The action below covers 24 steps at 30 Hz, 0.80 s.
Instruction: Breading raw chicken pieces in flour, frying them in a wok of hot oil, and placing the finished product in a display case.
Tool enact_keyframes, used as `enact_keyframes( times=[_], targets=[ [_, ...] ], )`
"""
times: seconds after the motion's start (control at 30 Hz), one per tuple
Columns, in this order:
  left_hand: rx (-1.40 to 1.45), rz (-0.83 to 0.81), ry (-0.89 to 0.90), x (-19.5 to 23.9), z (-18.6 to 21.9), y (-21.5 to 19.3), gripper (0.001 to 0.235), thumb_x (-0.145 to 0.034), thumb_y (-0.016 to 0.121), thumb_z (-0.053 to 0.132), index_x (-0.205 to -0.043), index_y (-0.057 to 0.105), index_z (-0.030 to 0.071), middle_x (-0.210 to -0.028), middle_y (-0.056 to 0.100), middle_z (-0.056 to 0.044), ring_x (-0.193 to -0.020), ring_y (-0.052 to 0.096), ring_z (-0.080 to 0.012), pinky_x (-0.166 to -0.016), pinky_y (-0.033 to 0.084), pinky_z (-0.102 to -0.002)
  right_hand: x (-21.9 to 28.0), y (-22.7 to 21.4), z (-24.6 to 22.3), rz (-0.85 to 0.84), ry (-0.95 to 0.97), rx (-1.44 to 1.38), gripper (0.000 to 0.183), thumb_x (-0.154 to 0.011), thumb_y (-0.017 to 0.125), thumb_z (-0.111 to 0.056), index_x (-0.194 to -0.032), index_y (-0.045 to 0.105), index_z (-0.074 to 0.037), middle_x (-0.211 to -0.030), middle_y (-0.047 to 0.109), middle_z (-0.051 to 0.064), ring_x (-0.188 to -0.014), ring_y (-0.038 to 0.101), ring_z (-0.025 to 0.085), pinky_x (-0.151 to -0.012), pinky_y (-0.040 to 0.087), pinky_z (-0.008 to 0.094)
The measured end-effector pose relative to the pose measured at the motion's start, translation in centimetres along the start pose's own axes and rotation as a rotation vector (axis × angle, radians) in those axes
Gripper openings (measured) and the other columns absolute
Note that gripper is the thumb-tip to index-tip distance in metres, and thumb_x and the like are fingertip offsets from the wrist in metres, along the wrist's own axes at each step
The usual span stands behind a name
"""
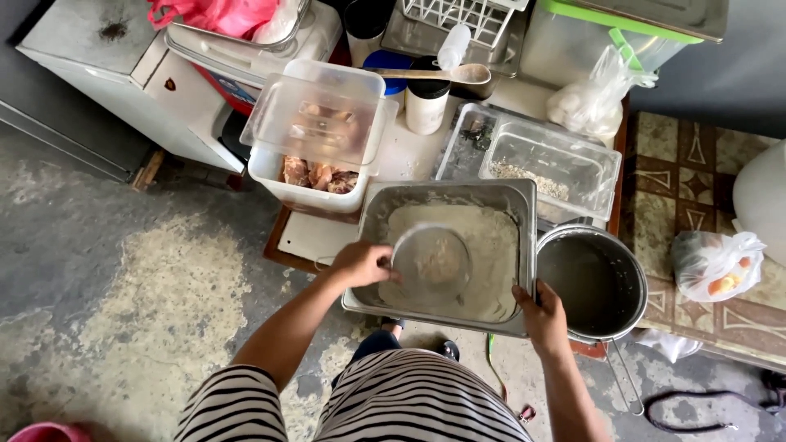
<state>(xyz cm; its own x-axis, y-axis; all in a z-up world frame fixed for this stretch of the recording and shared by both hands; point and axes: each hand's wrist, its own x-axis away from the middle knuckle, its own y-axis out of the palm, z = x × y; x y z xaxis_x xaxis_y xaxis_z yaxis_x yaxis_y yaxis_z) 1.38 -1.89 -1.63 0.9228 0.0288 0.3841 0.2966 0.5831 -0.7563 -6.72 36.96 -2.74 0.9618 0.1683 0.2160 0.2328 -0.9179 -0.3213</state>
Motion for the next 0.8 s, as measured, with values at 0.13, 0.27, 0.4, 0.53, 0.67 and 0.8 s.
enact_keyframes(
  times=[0.13,0.27,0.4,0.53,0.67,0.8],
  targets=[
    [0.158,0.2,-0.006,-0.7,0.1,-0.8,0.055,-0.079,0.079,0.065,-0.078,0.058,0.014,-0.066,0.065,-0.009,-0.073,0.071,-0.032,-0.069,0.054,-0.043,0.4,0.5,2.2,0.007,0.013,-0.113,0.025,-0.097,0.072,-0.017,-0.078,0.062,-0.005,-0.061,0.053,0.002,-0.059,0.042,0.014,-0.058,0.035,0.028],
    [0.024,0.104,0.044,-0.8,-0.5,-0.9,0.053,-0.078,0.078,0.066,-0.085,0.066,0.015,-0.075,0.074,-0.011,-0.081,0.075,-0.034,-0.074,0.057,-0.046,0.5,1.3,3.6,0.04,0.034,-0.265,0.02,-0.096,0.073,-0.014,-0.081,0.063,-0.005,-0.065,0.055,0.002,-0.06,0.047,0.012,-0.058,0.039,0.028],
    [0.144,0.012,0.127,-0.9,-1.2,-1.3,0.028,-0.092,0.078,0.035,-0.111,0.071,0.016,-0.073,0.068,0.005,-0.042,0.041,-0.005,-0.039,0.041,-0.018,0.1,1.4,5.8,0.0,0.12,-0.369,0.019,-0.1,0.066,-0.017,-0.087,0.057,-0.007,-0.072,0.053,0.001,-0.063,0.046,0.012,-0.054,0.039,0.029],
    [-0.046,0.061,0.198,-1.8,-0.1,-2.9,0.033,-0.089,0.08,0.044,-0.097,0.067,0.015,-0.067,0.065,0.006,-0.044,0.042,-0.0064,-0.039,0.038,-0.022,-0.5,2.1,7.8,0.054,0.134,-0.393,0.035,-0.098,0.065,-0.013,-0.074,0.04,-0.014,-0.065,0.039,-0.003,-0.058,0.037,0.009,-0.05,0.033,0.027],
    [0.072,0.341,0.306,-6.1,3.7,-5.4,0.051,-0.085,0.083,0.051,-0.074,0.047,0.016,-0.056,0.046,0.004,-0.05,0.038,-0.0105,-0.046,0.029,-0.03,-1.6,2.4,9.5,0.027,0.158,-0.44,0.016,-0.1,0.062,-0.014,-0.089,0.056,-0.005,-0.076,0.055,0.004,-0.066,0.053,0.016,-0.058,0.043,0.031],
    [-0.024,0.349,0.183,-12.7,10.7,-8.5,0.035,-0.089,0.068,0.05,-0.094,0.057,0.017,-0.084,0.072,-0.003,-0.08,0.068,-0.033,-0.063,0.045,-0.047,-2.0,2.8,10.1,0.037,0.204,-0.432,0.016,-0.099,0.063,-0.017,-0.096,0.06,-0.002,-0.078,0.055,0.006,-0.069,0.051,0.018,-0.059,0.041,0.032]
  ],
)
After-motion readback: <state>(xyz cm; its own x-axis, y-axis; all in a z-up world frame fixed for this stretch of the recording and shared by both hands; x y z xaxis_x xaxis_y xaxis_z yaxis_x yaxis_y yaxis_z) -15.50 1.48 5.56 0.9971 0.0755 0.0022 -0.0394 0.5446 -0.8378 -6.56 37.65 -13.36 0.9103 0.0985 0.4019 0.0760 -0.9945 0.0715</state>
